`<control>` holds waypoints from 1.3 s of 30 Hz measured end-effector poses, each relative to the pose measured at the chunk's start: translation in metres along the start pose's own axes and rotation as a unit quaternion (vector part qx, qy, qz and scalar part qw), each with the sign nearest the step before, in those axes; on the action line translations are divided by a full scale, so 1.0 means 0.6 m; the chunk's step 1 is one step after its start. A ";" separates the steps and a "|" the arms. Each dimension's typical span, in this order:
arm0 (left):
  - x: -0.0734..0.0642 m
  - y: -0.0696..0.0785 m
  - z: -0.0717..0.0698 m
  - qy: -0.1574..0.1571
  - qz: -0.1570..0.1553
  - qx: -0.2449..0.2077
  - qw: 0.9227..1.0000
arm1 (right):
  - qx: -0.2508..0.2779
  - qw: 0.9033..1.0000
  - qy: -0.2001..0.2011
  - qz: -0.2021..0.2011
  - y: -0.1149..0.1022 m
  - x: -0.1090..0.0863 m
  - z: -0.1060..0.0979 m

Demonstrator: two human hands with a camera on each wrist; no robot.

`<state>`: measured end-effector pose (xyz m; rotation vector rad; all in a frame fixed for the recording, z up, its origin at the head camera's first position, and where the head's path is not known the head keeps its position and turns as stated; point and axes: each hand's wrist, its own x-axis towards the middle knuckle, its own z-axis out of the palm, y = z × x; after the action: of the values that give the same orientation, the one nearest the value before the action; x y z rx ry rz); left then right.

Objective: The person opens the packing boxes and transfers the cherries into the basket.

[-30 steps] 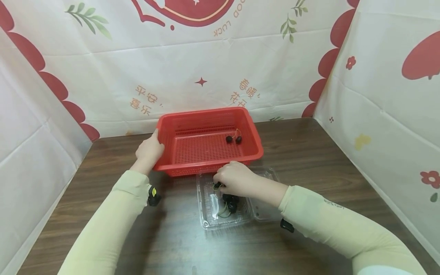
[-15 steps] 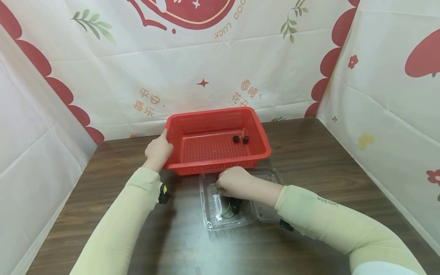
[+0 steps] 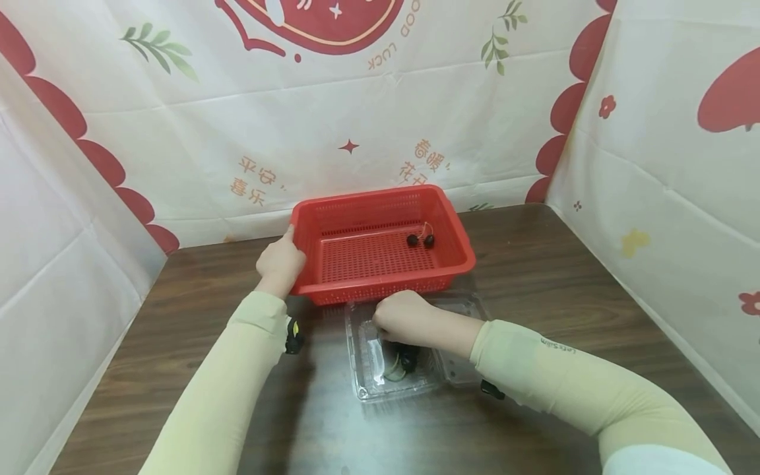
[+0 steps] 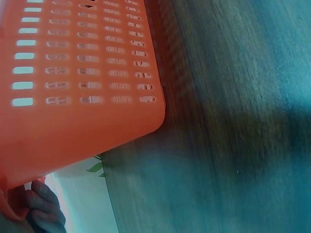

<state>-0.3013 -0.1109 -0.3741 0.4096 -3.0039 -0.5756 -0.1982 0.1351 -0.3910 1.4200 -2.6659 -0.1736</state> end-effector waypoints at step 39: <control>-0.001 0.003 0.000 -0.006 -0.033 -0.019 0.999 | 0.060 0.955 0.279 0.078 0.085 -0.070 -0.141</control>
<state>-0.3009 -0.1090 -0.3735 0.5076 -2.9943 -0.6418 -0.2036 0.1945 -0.3015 1.0704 -2.3200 0.3572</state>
